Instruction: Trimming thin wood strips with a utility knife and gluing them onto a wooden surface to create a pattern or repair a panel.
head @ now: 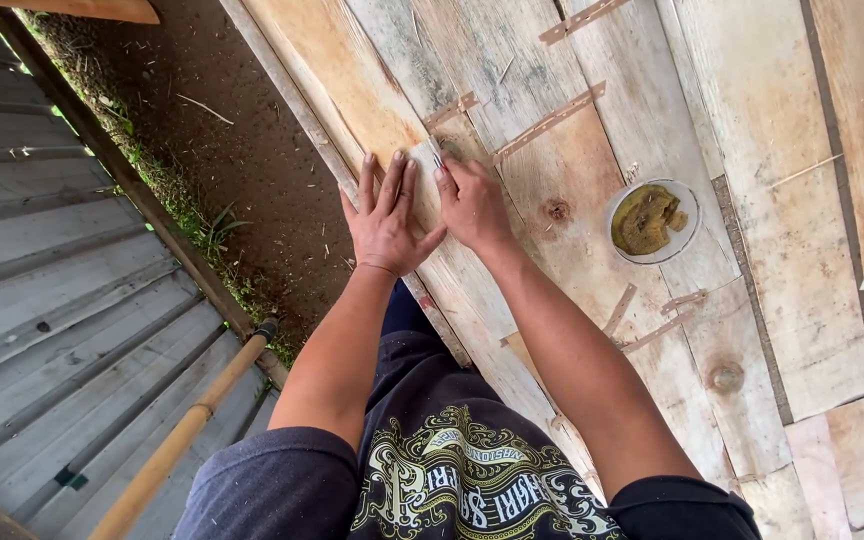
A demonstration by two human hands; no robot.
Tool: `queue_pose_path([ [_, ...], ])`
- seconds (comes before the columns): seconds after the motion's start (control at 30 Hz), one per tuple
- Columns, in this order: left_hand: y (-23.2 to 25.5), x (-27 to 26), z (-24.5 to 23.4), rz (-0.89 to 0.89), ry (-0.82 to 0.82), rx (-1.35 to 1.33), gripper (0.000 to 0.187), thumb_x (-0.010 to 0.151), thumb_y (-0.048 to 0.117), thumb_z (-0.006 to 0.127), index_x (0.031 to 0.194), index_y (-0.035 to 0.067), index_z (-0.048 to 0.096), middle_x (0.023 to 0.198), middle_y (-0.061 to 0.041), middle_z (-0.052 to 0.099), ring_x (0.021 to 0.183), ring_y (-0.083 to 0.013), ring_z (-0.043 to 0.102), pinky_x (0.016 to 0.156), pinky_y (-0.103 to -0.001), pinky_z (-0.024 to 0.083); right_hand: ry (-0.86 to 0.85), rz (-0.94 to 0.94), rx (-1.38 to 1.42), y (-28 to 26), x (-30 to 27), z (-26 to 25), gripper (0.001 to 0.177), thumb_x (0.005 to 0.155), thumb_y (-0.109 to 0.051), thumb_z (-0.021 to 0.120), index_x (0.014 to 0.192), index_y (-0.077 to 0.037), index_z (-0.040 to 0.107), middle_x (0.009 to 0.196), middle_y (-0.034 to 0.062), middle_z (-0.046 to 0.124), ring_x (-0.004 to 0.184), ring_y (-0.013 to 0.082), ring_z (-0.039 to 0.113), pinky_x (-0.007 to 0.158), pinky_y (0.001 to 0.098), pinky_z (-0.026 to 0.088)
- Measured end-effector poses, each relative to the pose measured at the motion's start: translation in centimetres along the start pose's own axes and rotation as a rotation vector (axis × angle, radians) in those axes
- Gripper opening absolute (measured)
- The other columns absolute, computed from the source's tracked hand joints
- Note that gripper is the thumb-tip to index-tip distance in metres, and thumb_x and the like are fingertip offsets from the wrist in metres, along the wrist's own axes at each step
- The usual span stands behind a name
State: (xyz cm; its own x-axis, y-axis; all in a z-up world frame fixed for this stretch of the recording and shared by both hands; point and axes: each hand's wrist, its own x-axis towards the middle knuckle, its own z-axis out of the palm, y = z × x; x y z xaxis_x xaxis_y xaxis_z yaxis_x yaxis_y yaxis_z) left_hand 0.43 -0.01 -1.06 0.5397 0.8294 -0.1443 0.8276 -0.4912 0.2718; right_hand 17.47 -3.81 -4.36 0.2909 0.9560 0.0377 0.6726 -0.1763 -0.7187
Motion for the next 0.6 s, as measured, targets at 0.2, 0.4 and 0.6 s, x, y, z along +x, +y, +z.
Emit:
queue_pose_path([
  [0.2,0.0,-0.1,0.2,0.012,0.051,0.011,0.098,0.082,0.08,0.057,0.163,0.031,0.031,0.171,0.007,0.023,0.159,-0.0311,0.009,0.113,-0.073,0.029,0.029,-0.012,0.003,-0.3,0.4,0.2,0.036,0.103,-0.032,0.064,0.124,-0.005,0.074,0.082,0.0179,0.068,0.085,0.041,0.071,0.073,0.0433,0.058],
  [0.4,0.2,0.0,0.0,0.009,0.073,0.001,0.098,0.081,0.08,0.058,0.162,0.031,0.032,0.171,0.007,0.025,0.159,-0.0312,0.01,0.112,-0.073,0.032,0.037,0.002,-0.015,-0.7,0.5,0.2,0.036,0.101,-0.033,0.067,0.123,-0.006,0.075,0.08,0.0187,0.068,0.083,0.0403,0.072,0.072,0.0437,0.058],
  [0.6,0.2,0.0,-0.5,-0.001,0.011,0.022,0.104,0.077,0.079,0.061,0.164,0.032,0.027,0.172,0.008,0.02,0.159,-0.0303,0.006,0.112,-0.071,0.034,0.033,0.018,-0.064,-1.0,0.7,0.3,0.038,0.101,-0.034,0.067,0.122,-0.004,0.075,0.083,0.0194,0.069,0.084,0.0406,0.073,0.074,0.0434,0.059],
])
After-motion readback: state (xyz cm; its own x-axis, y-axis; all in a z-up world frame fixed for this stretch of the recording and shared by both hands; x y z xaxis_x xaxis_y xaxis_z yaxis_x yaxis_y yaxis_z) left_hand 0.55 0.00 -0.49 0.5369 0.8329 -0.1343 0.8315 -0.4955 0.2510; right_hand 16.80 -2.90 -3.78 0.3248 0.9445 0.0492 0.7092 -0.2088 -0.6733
